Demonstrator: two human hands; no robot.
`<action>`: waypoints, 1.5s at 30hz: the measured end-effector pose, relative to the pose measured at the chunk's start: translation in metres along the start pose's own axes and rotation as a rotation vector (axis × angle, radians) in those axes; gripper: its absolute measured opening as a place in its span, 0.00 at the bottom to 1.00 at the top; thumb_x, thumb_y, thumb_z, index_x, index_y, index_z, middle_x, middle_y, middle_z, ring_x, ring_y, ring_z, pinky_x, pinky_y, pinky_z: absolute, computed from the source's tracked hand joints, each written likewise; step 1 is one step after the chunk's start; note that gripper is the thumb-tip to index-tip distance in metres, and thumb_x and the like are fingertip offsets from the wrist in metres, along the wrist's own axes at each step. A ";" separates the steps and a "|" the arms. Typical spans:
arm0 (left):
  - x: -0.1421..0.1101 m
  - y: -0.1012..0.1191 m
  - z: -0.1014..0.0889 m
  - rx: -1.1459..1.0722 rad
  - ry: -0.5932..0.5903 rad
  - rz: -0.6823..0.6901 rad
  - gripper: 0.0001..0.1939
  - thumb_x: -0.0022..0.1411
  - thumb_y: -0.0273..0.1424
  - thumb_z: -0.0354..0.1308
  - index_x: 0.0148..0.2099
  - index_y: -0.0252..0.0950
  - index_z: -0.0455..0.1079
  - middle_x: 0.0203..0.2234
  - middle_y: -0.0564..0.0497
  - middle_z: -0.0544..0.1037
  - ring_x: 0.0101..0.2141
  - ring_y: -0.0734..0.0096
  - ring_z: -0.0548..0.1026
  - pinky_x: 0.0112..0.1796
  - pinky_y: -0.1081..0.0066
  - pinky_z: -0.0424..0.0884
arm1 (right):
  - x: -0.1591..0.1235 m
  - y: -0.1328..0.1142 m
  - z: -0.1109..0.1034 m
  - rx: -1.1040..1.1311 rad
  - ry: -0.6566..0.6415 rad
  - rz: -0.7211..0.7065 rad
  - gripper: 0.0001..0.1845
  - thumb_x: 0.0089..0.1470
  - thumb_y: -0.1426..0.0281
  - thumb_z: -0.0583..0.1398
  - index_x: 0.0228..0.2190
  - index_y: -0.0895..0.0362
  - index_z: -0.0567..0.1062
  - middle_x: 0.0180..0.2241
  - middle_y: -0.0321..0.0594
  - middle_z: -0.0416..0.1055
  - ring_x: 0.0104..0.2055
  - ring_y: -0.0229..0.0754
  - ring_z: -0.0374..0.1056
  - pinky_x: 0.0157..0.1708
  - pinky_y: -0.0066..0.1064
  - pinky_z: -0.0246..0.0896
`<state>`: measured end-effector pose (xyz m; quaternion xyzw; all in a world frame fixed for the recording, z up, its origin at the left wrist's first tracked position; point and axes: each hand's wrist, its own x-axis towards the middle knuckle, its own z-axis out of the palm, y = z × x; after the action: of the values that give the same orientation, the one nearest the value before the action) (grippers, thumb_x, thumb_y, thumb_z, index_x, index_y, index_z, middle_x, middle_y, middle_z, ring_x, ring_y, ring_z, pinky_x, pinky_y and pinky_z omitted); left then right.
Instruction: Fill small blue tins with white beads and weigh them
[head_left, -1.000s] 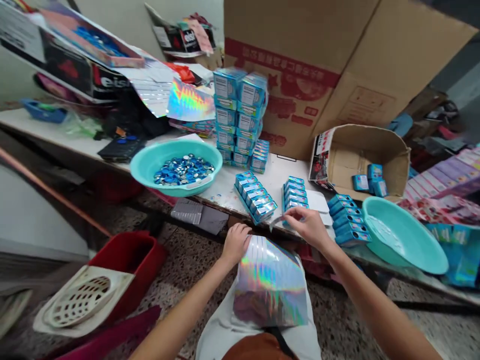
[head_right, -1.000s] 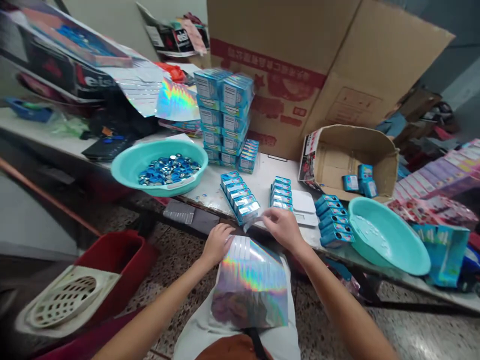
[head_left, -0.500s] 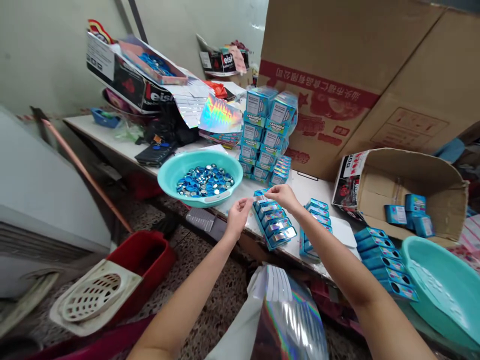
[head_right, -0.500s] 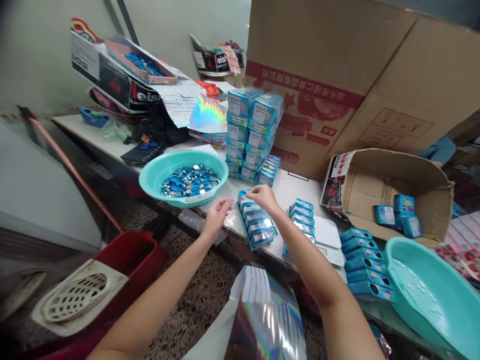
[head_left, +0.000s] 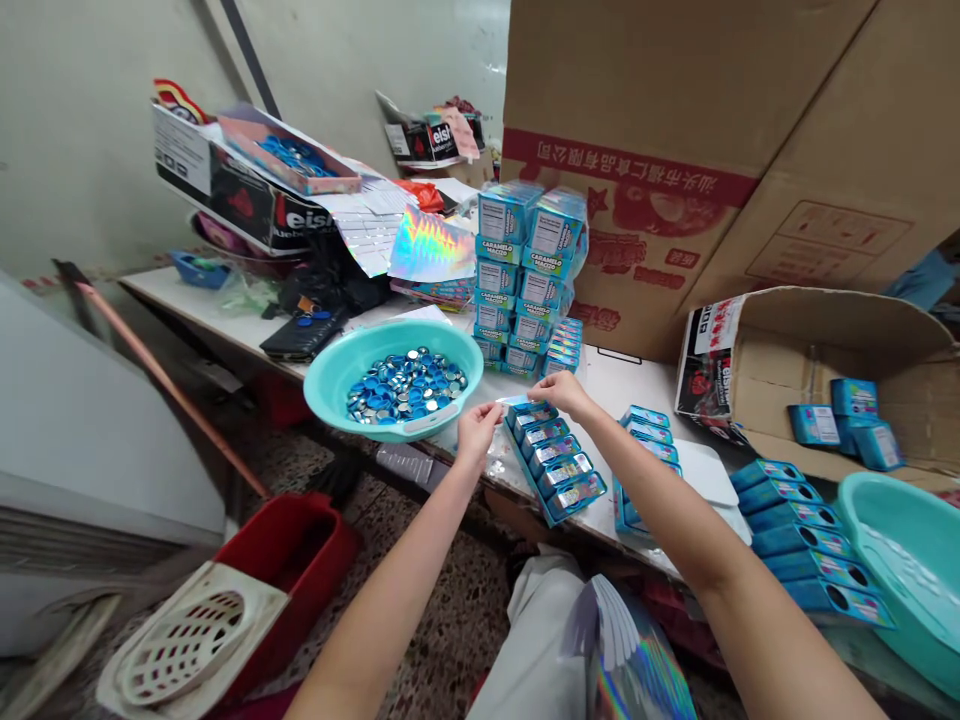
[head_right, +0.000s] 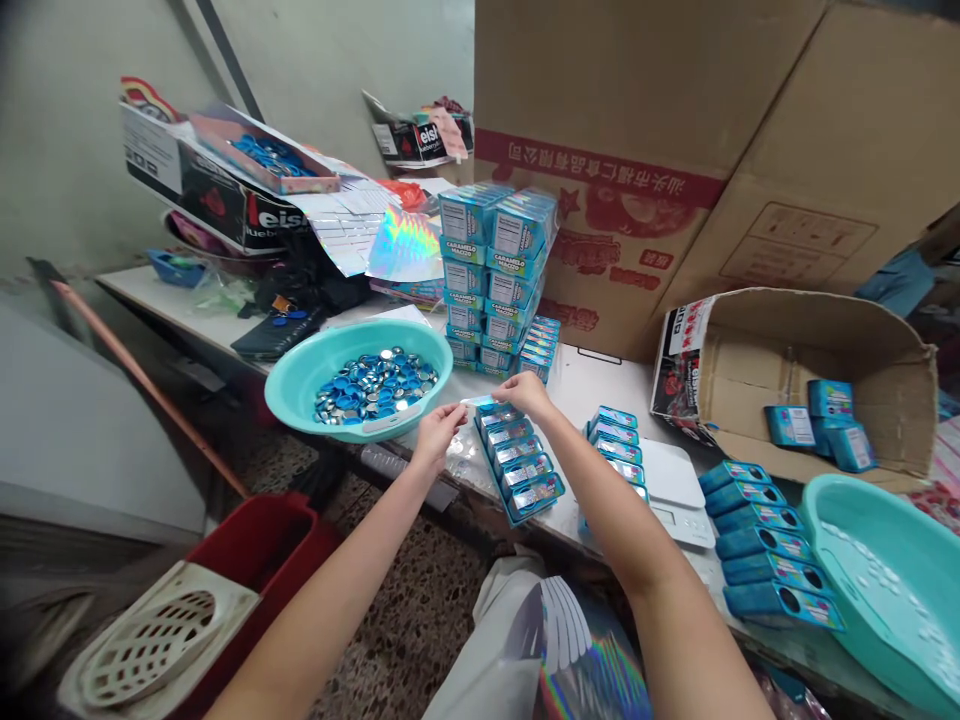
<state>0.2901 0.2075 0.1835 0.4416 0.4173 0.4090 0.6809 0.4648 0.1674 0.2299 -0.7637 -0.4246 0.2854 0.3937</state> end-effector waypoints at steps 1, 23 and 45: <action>0.000 -0.001 0.000 -0.002 -0.004 -0.002 0.22 0.38 0.44 0.67 0.30 0.32 0.71 0.23 0.51 0.74 0.26 0.75 0.71 0.30 0.74 0.63 | 0.001 0.001 0.001 0.007 -0.001 0.009 0.10 0.35 0.65 0.68 0.22 0.60 0.79 0.21 0.37 0.73 0.23 0.34 0.64 0.22 0.24 0.55; -0.002 -0.011 0.006 -0.091 0.108 -0.138 0.17 0.35 0.38 0.66 0.26 0.32 0.70 0.21 0.54 0.73 0.24 0.78 0.68 0.26 0.76 0.59 | 0.012 -0.001 0.009 -0.198 0.015 0.105 0.11 0.33 0.66 0.69 0.23 0.59 0.81 0.23 0.38 0.76 0.25 0.36 0.68 0.24 0.24 0.57; 0.007 -0.028 0.011 -0.163 0.123 -0.274 0.14 0.36 0.35 0.67 0.26 0.33 0.70 0.21 0.54 0.74 0.22 0.79 0.70 0.23 0.77 0.53 | 0.014 -0.006 0.007 -0.275 0.005 0.137 0.14 0.31 0.63 0.71 0.23 0.58 0.81 0.25 0.39 0.76 0.28 0.39 0.71 0.26 0.24 0.60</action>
<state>0.3077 0.2029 0.1586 0.2978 0.4799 0.3710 0.7371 0.4631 0.1840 0.2297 -0.8384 -0.4057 0.2486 0.2660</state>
